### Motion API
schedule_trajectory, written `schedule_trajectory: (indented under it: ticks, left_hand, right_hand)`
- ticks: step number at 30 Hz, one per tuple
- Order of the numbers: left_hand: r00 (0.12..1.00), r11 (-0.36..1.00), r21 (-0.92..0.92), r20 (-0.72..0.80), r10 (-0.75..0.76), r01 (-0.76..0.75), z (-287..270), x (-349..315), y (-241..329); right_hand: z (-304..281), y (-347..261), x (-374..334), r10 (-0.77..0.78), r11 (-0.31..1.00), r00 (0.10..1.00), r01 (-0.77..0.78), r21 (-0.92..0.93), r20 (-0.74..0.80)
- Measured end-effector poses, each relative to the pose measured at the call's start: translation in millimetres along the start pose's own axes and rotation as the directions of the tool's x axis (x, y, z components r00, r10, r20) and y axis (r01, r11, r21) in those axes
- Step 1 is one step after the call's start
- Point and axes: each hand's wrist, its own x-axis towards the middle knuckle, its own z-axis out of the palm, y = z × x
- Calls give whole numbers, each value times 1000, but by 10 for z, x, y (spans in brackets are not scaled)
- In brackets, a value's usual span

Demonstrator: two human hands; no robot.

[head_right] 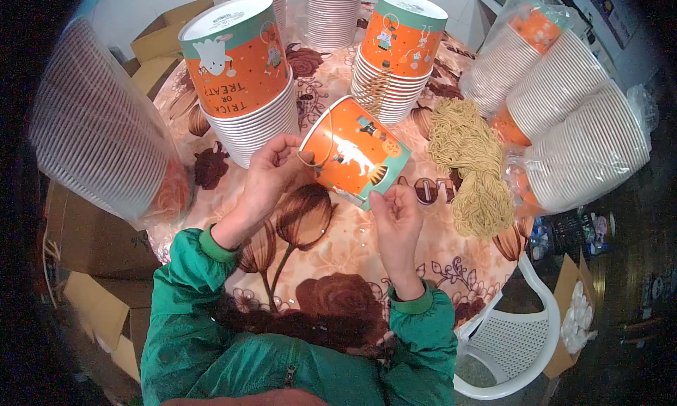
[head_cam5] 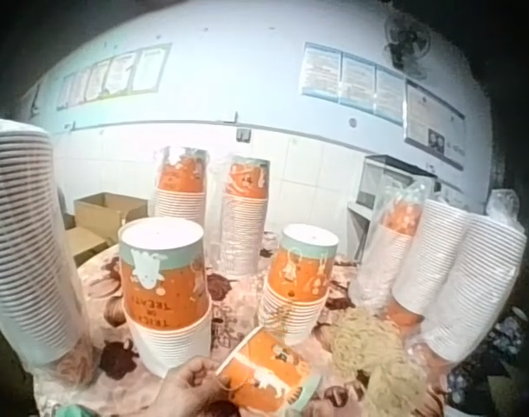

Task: Tying string handles onto paper buckets.

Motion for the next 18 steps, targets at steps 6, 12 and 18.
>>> schedule_trajectory:
  ticks: [6,12,18]
  left_hand:
    - [986,897,436,168,2,-76,-49,-42,1]
    - [973,986,164,225,-45,8,-81,-12,-150]
    - [980,981,-108,131,-147,161,-134,33,-89]
  right_hand:
    - [-12,-228,24,15,955,987,34,295,-160]
    - [-49,-287,60,22,946,977,48,321,-210]
    - [20,-340,-19,-103,972,995,99,213,6]
